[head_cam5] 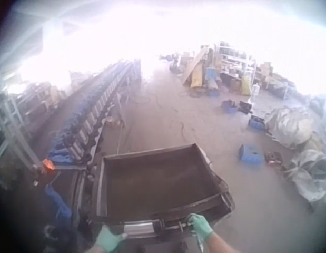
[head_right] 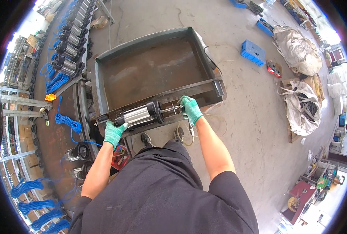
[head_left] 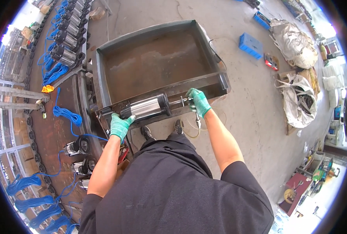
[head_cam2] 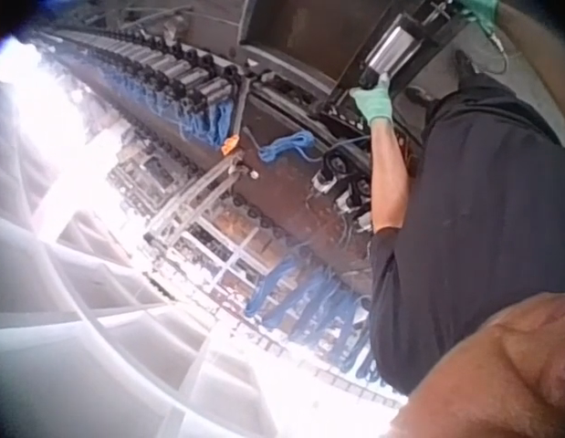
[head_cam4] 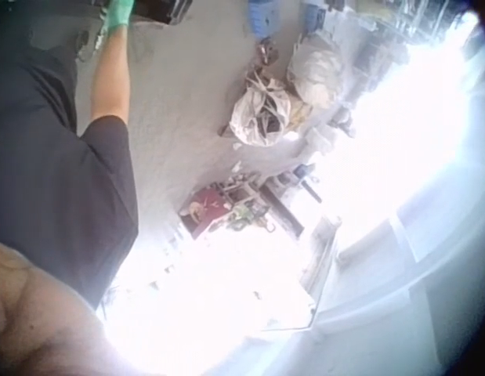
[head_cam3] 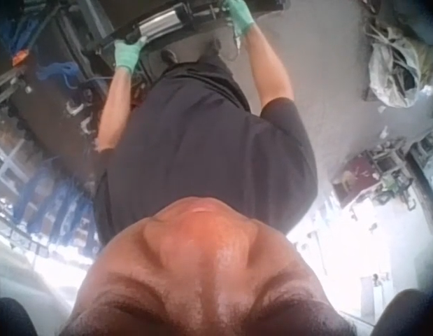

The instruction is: The person tests submersible pumps by placing them into a water tank, lifting them out, and then hanging the blue cables on a rack.

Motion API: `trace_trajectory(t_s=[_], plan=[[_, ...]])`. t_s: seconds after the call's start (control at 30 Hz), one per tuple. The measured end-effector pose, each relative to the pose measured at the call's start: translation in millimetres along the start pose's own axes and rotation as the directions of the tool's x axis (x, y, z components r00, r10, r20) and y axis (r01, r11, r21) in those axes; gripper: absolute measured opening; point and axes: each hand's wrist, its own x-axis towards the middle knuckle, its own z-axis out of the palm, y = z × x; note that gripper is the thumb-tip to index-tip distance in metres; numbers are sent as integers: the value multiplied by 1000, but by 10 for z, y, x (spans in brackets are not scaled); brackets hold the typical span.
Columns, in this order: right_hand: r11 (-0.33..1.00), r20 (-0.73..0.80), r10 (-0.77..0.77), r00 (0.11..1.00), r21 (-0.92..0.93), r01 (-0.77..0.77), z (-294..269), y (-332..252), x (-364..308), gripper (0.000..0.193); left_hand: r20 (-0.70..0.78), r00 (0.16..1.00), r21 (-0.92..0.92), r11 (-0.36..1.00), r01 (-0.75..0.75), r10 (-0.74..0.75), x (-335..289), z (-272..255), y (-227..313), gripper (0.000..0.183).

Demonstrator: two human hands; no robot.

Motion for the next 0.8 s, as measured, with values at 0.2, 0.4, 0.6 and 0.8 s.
trace_trajectory(t_s=[0.2,0.4,0.6,0.8], plan=[[999,-38,8,999,-33,-9,58,17,73,27,-19,1000,121,993,9,-7,-22,-34,49,80],[1000,-81,29,996,-2,-30,112,12,90,29,-12,1000,128,991,23,-22,-76,-74,114,79],[1000,-64,15,998,16,-14,83,9,64,29,0,1000,132,991,19,-19,-121,-66,209,77],[999,27,20,999,-51,-19,-56,-62,-28,12,-43,999,19,1000,-16,16,-182,-5,178,74]])
